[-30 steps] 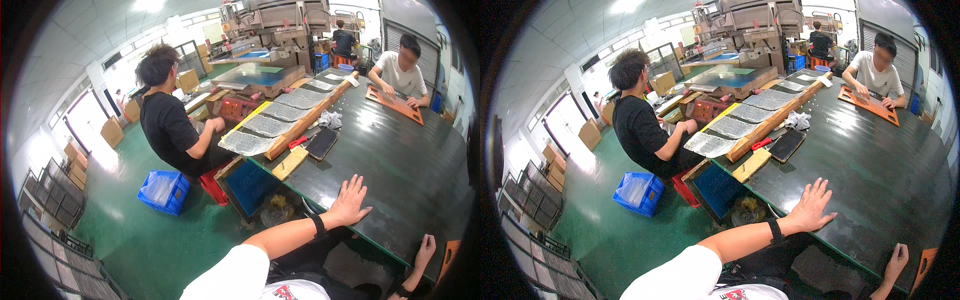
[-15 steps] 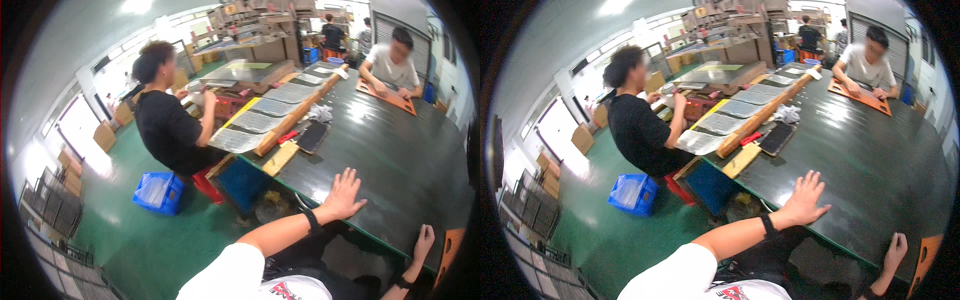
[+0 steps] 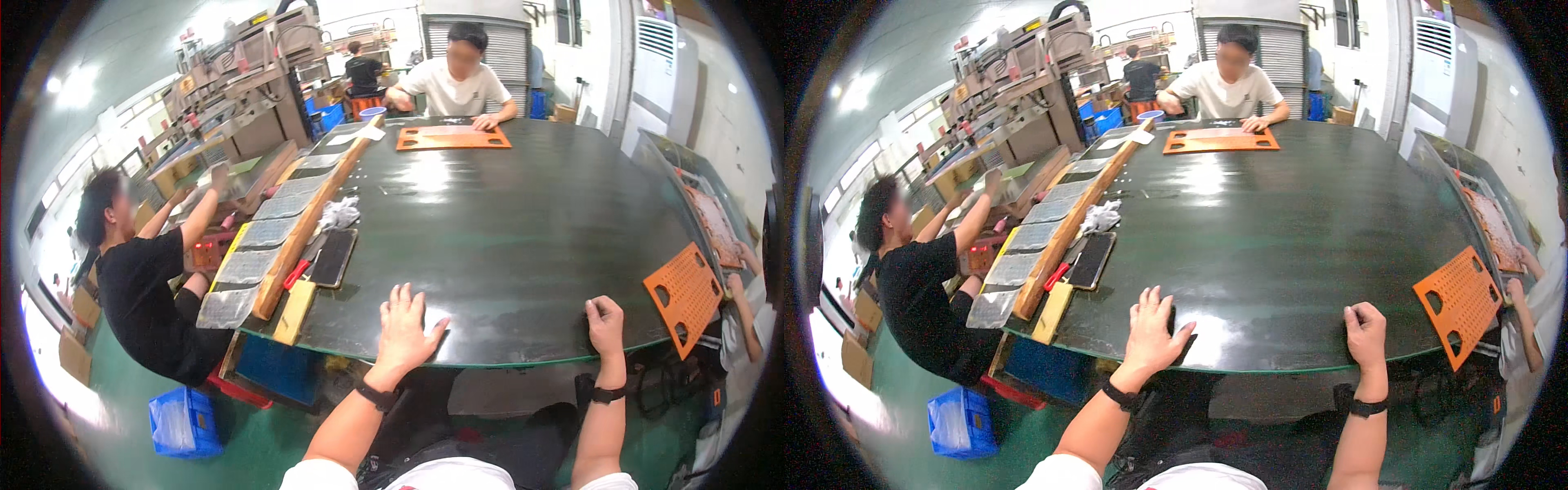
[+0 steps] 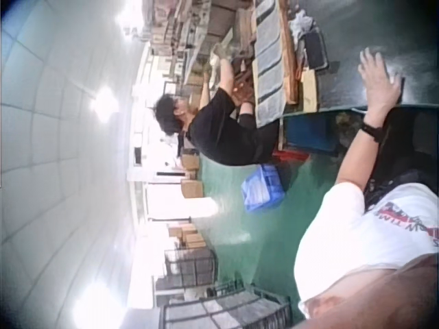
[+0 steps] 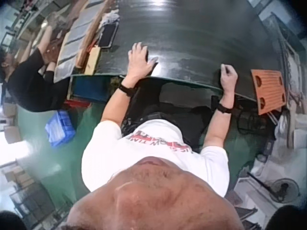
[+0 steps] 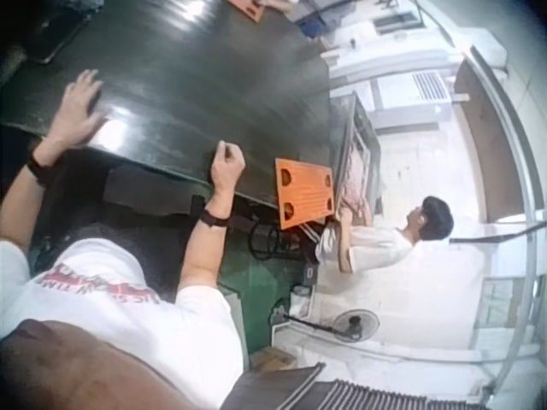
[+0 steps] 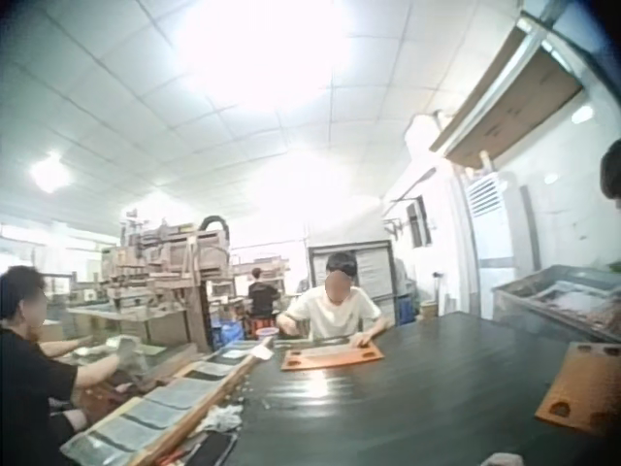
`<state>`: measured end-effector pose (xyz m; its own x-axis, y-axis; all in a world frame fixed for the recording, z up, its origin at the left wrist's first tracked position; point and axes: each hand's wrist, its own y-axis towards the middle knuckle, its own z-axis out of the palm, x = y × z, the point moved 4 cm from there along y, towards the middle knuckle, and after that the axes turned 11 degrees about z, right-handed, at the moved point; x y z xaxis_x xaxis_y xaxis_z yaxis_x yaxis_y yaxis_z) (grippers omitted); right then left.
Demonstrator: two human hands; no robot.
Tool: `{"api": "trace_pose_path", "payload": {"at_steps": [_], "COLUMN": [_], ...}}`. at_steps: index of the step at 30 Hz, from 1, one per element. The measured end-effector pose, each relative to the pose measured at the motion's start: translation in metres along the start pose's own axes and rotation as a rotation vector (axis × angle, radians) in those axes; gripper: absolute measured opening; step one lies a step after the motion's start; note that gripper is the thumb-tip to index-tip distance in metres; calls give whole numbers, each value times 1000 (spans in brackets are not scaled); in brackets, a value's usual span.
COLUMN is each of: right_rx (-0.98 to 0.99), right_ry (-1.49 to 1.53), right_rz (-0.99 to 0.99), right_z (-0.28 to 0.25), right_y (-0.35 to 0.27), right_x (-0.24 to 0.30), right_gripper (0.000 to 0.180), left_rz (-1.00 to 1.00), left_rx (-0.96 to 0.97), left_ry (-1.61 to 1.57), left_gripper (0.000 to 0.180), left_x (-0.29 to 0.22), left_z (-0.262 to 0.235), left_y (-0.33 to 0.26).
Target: Assembling electronic components by placing them into an alignment jig and inspecting the result.
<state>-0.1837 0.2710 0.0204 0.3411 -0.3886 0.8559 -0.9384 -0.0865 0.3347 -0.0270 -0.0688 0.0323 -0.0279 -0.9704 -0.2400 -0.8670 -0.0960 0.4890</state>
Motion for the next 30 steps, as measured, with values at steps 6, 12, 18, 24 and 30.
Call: {"api": "trace_pose_path", "payload": {"at_steps": [6, 12, 18, 24, 30], "right_rx": [-30, -24, -32, -56, -63], "right_ry": [-45, -8, -56, -80, -98], "right_rz": [-33, -12, -31, -54, -3], "right_z": [-1, 1, 2, -3, -1], "right_y": [1, 1, -1, -2, -1], "right_x": [4, -2, 3, 4, 11], "right_gripper": [19, 20, 21, 19, 18], "left_rz": [-26, -26, -15, 10, 10], "left_rx": [-25, -6, -18, -22, -43], "left_ry": [-53, -60, -49, -68, -37], "left_gripper": [60, 59, 58, 56, 54], "left_x": [3, 3, 6, 3, 5], "left_z": [-1, -3, 0, -2, -2], "left_y": [1, -1, -3, -1, -3]}}
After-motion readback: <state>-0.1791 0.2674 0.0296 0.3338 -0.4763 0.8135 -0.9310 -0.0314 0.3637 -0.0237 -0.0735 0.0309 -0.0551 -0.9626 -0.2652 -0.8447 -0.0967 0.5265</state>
